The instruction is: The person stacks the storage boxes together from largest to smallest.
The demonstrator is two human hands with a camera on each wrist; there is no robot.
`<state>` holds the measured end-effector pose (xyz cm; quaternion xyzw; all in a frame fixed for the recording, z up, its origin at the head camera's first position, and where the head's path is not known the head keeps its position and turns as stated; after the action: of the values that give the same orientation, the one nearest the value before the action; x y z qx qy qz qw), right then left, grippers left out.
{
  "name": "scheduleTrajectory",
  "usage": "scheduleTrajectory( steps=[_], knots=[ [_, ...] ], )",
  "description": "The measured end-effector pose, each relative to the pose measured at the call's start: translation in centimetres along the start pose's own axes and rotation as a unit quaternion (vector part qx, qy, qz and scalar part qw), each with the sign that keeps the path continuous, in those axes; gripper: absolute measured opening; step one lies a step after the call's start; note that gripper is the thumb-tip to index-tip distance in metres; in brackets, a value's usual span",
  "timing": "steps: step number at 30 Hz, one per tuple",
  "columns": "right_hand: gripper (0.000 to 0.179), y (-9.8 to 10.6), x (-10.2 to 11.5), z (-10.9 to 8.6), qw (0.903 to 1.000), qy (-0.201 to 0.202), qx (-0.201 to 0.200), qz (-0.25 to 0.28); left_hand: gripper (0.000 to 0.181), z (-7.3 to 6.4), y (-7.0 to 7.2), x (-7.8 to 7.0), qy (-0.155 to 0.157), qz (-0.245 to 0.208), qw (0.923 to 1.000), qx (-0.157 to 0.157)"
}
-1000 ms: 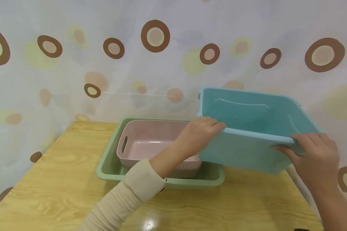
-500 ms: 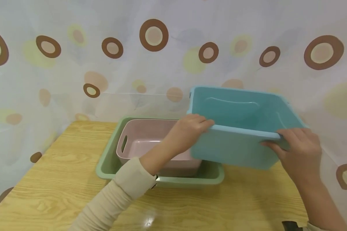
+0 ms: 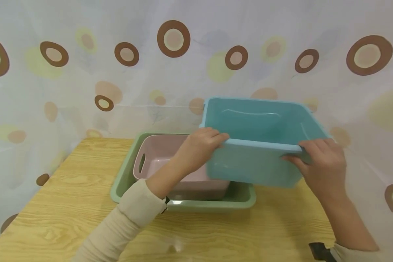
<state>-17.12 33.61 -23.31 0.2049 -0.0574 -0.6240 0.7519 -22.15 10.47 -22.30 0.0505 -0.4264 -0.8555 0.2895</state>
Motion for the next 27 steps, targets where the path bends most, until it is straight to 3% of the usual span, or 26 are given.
scheduleTrajectory(
  steps=[8,16,27],
  knots=[
    [0.077,-0.4,0.9,0.3,0.9999,0.010,0.002,0.005,0.022,-0.9,0.5,0.6,-0.003,-0.011,0.9999,-0.007],
    [0.072,-0.8,2.3,1.4,0.9989,0.024,-0.028,0.029,0.018,-1.7,1.5,2.0,0.012,-0.046,0.9988,-0.013],
    [0.070,-1.7,4.3,2.3,0.9986,0.027,-0.015,0.043,0.018,-3.1,2.2,3.7,0.025,-0.061,0.9971,-0.036]
  ],
)
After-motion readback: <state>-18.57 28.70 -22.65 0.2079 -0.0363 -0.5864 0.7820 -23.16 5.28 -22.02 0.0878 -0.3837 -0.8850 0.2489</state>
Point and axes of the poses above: each hand's wrist, its own z-axis towards the middle knuckle, its own y-axis out of the back of the hand, x = y × z, the point moved 5 cm from there along z, towards the middle knuckle, and after that the axes turned 11 degrees about -z, right-handed, at the moved point
